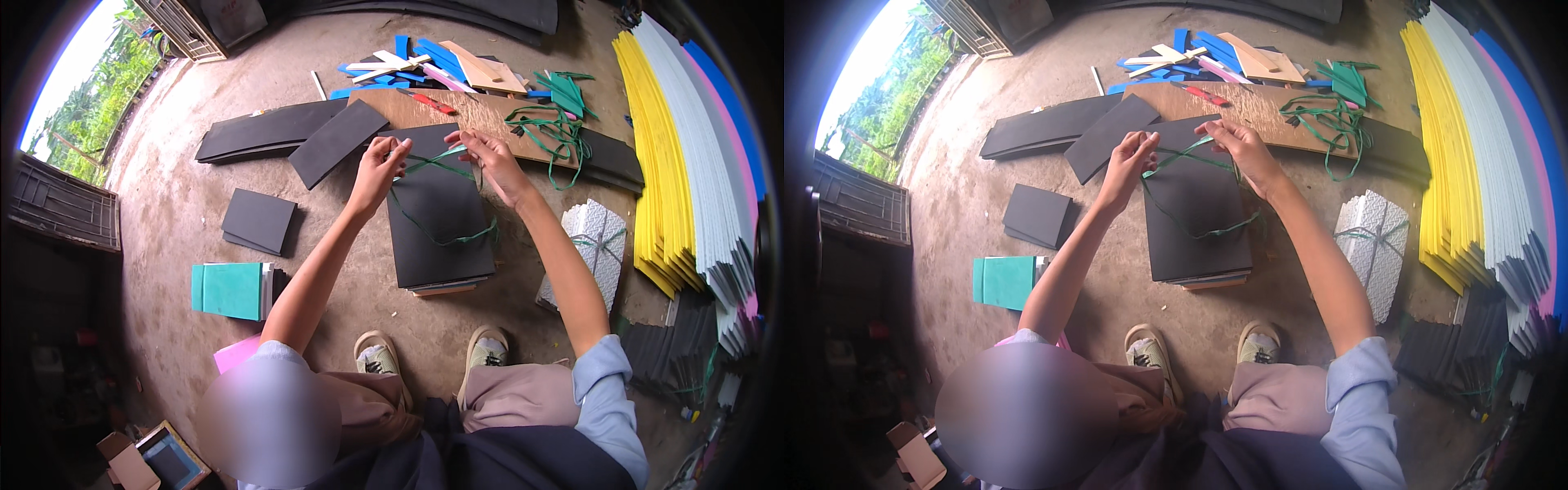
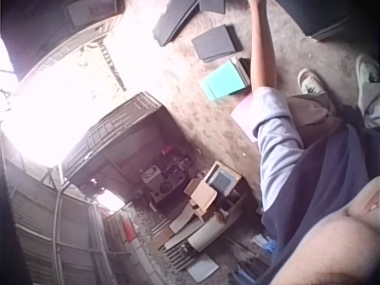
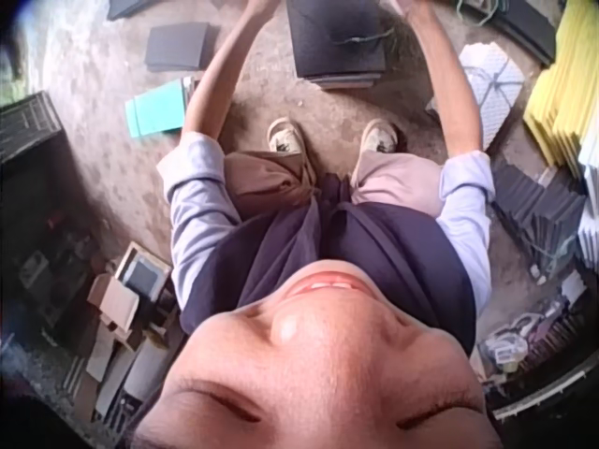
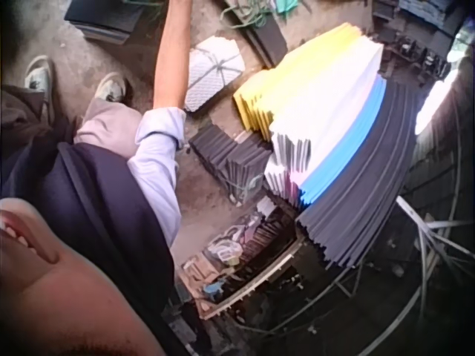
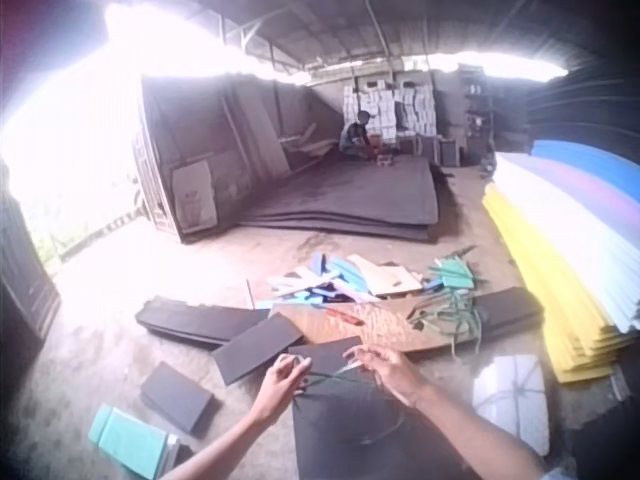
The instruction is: The person stacks colorful notebooks on the floor, aligns them, and wraps a green plastic strap around the stack. The person then ties the strap and uses scissors to cut the excess.
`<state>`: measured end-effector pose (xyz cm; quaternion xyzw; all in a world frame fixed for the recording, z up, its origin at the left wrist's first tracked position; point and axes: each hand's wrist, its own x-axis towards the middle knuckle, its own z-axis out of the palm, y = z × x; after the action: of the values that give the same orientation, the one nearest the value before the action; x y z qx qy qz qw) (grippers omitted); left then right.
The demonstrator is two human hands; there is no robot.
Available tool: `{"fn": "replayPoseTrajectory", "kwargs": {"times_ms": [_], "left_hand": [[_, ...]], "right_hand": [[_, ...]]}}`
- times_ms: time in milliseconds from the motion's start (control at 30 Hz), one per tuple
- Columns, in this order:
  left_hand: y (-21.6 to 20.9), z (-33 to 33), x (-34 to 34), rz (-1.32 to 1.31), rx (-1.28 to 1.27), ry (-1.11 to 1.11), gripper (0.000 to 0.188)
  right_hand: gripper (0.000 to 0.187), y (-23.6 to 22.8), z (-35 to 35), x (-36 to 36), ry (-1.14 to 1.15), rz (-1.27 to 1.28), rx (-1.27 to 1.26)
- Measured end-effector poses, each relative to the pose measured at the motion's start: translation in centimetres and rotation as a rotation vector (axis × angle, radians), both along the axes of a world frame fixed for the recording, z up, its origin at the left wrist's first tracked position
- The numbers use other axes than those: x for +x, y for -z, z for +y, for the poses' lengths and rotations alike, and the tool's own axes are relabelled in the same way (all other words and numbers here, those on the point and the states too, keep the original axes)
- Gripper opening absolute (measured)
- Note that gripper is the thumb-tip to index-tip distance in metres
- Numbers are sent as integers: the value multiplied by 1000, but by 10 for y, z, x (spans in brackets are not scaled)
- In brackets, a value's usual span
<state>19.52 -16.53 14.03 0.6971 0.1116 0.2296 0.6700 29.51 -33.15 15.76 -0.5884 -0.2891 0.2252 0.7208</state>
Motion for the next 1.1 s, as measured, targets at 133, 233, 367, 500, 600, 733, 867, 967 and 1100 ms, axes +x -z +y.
{"fn": "replayPoseTrajectory", "kwargs": {"times_ms": [133, 233, 367, 500, 600, 733, 867, 967, 1100], "left_hand": [[-6, 2, -5, 102, -264, 299, 26], [-6, -7, -3, 206, 443, 81, 25], [6, 1, -21, 149, 1101, 75, 26], [11, 11, -31, 129, 1246, 108, 24], [13, 18, -35, 116, 1242, 121, 19], [20, 23, -43, 114, 1190, 218, 16], [23, 15, -52, 112, 1051, 240, 18], [20, 28, -42, 59, 991, 153, 21], [16, 21, -36, 87, 1022, 184, 21]], "right_hand": [[17, -5, 2, -4, -233, 346, 220], [17, 0, 0, 0, -303, 169, 7], [26, -10, 0, -27, -127, -412, -535], [22, 27, 3, -21, -149, -908, -516], [17, 33, 11, -16, -149, -933, -549], [14, 35, 16, -16, -154, -994, -517], [13, 41, 11, -16, -179, -1022, -519], [13, 26, 12, -19, -160, -1080, -532], [12, 7, 7, -17, -172, -964, -627]]}}
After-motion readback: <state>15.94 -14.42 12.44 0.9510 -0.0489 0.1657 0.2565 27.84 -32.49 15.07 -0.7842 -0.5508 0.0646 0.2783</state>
